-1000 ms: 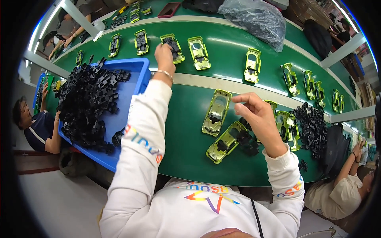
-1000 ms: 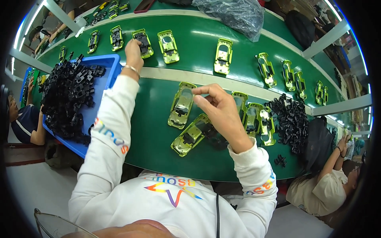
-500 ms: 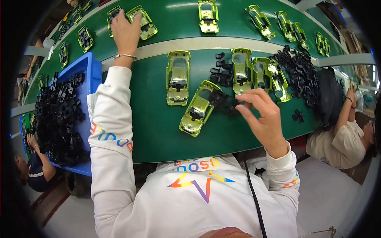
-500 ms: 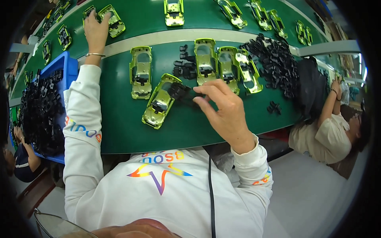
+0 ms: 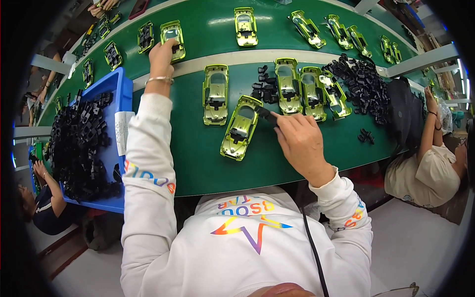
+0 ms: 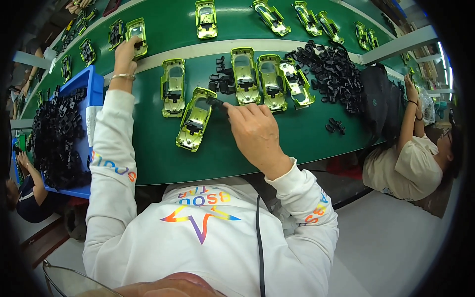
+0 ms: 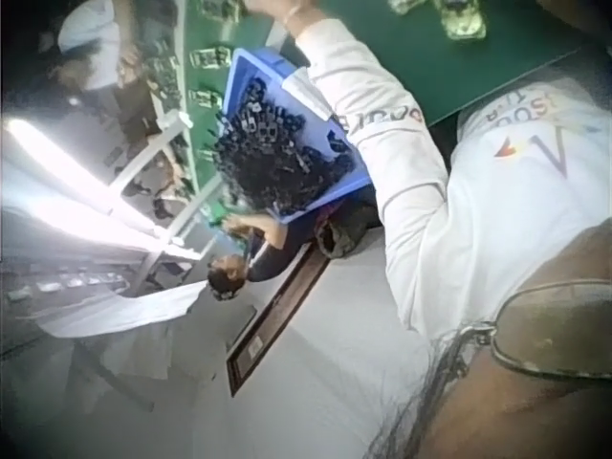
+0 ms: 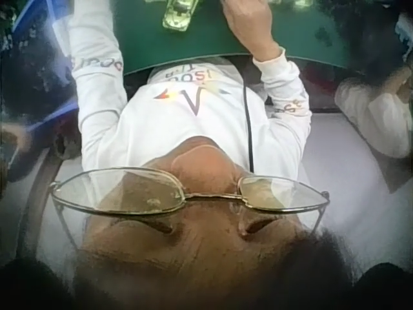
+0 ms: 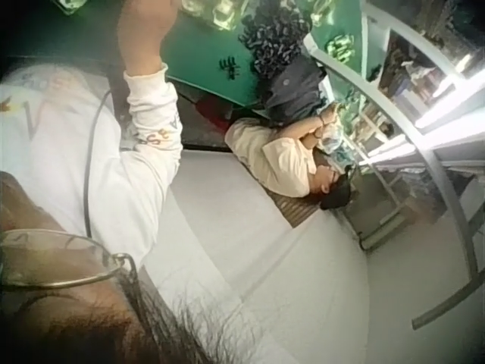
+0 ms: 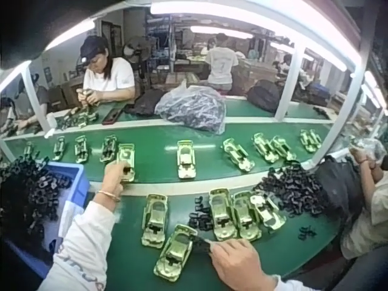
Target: The person assembles toy cars by hand, fitting black plastic interior parts into toy car bodies and placing the assembled cars onto the conveyor belt.
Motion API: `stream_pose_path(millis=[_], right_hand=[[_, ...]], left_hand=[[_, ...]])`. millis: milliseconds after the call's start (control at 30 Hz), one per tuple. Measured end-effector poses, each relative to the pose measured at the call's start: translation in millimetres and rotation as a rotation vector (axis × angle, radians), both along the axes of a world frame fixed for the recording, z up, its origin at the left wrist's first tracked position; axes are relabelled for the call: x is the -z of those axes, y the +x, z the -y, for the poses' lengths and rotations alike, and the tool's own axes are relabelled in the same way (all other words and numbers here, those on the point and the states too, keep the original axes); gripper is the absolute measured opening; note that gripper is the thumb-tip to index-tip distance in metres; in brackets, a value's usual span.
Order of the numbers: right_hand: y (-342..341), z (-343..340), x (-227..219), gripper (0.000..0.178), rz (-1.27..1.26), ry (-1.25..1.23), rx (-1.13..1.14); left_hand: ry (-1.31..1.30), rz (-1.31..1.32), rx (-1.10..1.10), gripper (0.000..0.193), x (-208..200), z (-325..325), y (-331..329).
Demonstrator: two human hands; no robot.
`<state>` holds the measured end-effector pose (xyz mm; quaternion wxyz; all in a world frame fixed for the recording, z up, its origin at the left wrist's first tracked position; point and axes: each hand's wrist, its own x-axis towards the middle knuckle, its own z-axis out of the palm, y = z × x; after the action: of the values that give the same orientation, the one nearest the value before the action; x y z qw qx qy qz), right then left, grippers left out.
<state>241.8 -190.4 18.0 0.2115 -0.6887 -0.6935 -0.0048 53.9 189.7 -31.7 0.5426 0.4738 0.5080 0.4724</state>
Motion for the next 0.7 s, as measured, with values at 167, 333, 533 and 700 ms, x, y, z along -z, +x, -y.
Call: stream_pose_path(millis=[167, 333, 533, 700], right_hand=[[0.0, 0.0, -7.1, 0.033, -0.711, 0.098, 0.124], [-12.8, -25.6, -27.4, 0.02, -1.47, -0.174, 0.022], [-54.7, -79.9, -36.0, 0.027, -1.57, -0.486, -0.11], [-80.7, -96.0, -40.7, 0.022, -1.491, -0.306, 0.001]], left_hand=[[-0.27, 0.548, 0.115, 0.029, -16.4, 69.8, -20.9], [-0.24, 0.672, 0.226, 0.047, -41.9, 163.7, -31.9], [-0.147, 0.733, 0.224, 0.044, -57.8, 220.4, -23.7], [-0.112, 0.763, 0.123, 0.047, -63.2, 220.7, -32.8]])
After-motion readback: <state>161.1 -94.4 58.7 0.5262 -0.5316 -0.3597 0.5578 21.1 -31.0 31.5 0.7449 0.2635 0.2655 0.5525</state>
